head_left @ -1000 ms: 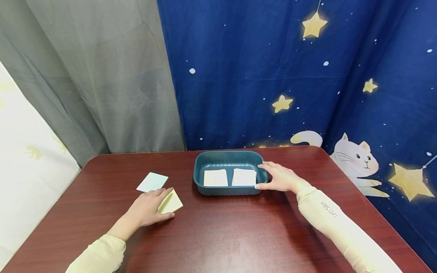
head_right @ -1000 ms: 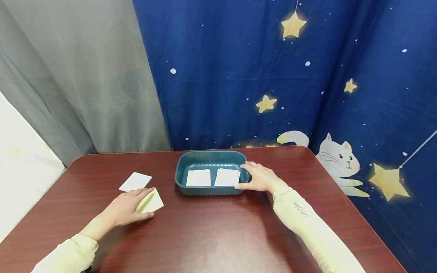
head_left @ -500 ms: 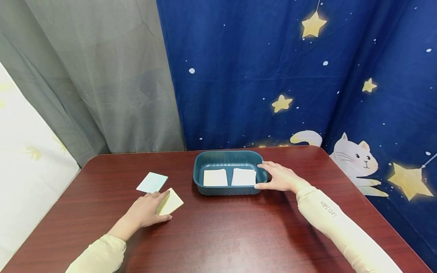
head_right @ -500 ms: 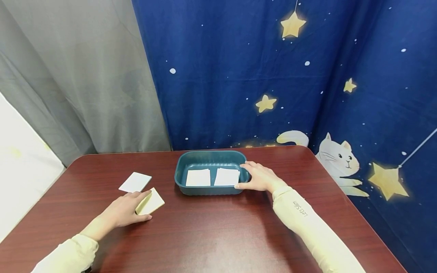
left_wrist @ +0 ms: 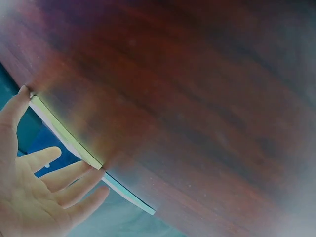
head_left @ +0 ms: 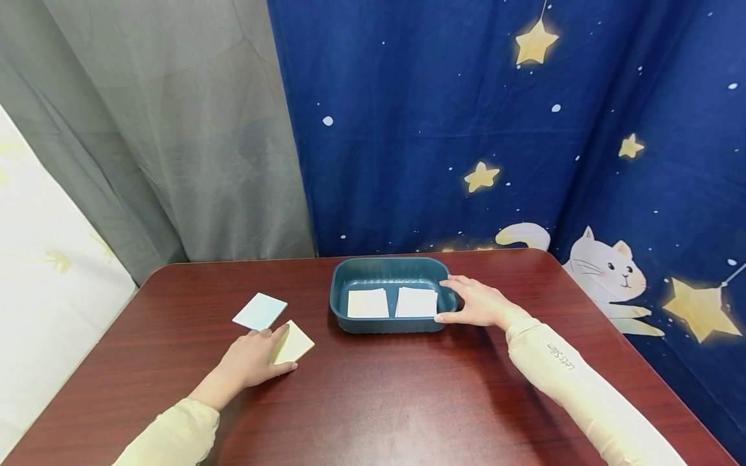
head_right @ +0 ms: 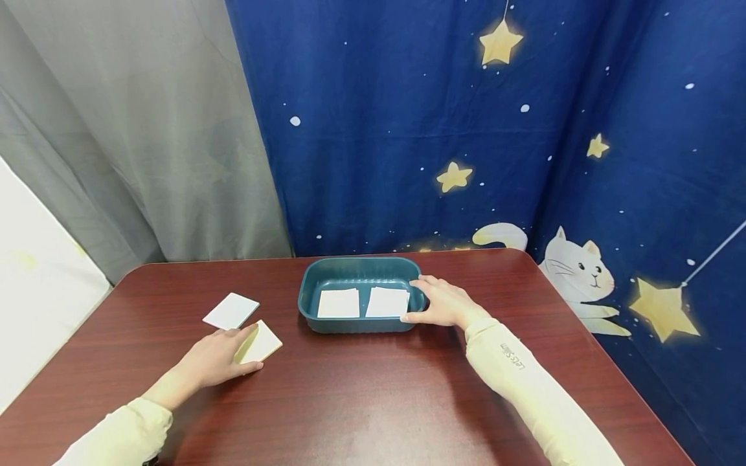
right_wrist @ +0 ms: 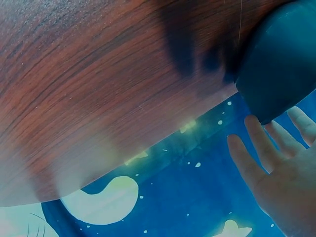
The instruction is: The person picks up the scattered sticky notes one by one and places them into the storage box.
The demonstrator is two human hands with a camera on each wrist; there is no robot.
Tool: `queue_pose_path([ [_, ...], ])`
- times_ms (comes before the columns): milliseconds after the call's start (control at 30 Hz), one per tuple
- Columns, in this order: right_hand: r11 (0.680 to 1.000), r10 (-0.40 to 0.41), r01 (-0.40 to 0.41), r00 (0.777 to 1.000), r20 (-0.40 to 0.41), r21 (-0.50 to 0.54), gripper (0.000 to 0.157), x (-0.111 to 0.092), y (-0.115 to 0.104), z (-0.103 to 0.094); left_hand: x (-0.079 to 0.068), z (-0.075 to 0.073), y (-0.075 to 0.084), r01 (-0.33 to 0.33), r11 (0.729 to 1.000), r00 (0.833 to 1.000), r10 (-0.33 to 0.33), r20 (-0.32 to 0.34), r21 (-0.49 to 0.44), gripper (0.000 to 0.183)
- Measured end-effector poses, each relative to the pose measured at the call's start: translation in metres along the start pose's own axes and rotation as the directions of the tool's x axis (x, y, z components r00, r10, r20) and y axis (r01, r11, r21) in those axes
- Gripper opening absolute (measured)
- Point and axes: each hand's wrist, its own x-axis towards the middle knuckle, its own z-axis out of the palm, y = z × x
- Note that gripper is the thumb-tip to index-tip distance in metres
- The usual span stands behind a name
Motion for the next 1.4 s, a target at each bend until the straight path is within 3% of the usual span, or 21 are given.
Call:
queue_pose_path([
  [433, 1.0, -0.001, 0.001, 1.0, -0.004, 0.0, 0.087, 0.0006, 0.0006, 0.0004, -0.003, -0.0038, 0.0021, 0.054, 0.998, 0.998, -0.053, 0.042, -0.023, 0.072],
  [800, 1.0, -0.001, 0.001, 1.0, -0.004, 0.004, 0.086, 0.0003, 0.0005, 0.0004, -0.004, -0.0037, 0.0024, -0.002, 0.999, 0.999, 0.004, -0.042, 0.047, 0.072],
  [1400, 1.0, 0.003, -0.003, 1.0, 0.003, -0.003, 0.087, 0.0005, -0.0001, 0.0001, -0.0054, -0.0072, -0.0001, -0.046, 0.994, 0.986, 0.062, -0.157, 0.104, 0.067],
])
